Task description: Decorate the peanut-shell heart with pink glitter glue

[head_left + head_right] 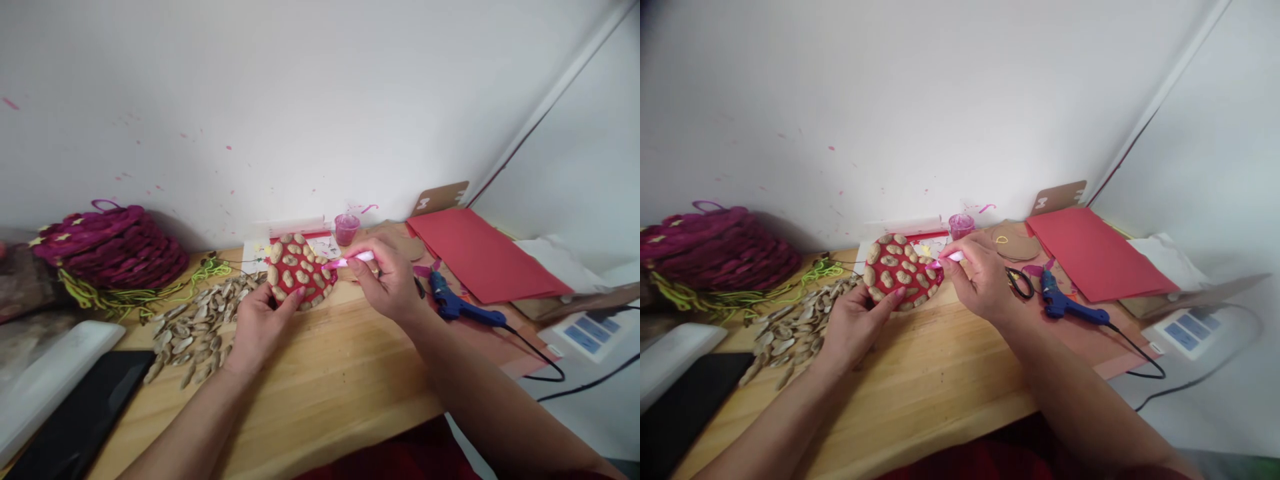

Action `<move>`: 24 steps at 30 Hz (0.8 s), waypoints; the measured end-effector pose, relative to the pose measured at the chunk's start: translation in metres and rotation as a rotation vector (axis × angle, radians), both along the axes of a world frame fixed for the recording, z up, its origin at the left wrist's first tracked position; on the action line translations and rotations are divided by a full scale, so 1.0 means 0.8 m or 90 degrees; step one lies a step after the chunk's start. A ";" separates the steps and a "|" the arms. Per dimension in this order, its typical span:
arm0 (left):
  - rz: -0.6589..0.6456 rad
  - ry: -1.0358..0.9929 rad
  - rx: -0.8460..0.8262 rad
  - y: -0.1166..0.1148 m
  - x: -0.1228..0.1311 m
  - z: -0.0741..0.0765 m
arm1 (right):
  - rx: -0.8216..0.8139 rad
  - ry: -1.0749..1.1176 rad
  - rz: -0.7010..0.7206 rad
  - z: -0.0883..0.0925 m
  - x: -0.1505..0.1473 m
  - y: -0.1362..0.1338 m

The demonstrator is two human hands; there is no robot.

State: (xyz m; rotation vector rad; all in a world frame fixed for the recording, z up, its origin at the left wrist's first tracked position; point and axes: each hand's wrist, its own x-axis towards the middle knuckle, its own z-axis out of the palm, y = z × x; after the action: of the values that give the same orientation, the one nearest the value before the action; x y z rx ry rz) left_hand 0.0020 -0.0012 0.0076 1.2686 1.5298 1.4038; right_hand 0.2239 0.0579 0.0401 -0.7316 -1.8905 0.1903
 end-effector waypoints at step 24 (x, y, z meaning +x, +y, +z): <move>-0.009 -0.028 -0.016 0.001 -0.002 -0.007 | 0.030 -0.018 0.008 0.002 -0.001 -0.002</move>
State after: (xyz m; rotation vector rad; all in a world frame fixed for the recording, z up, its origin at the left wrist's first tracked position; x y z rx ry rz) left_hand 0.0006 -0.0002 0.0017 1.2231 1.5026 1.3902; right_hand 0.2231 0.0566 0.0416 -0.6933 -1.9202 0.1436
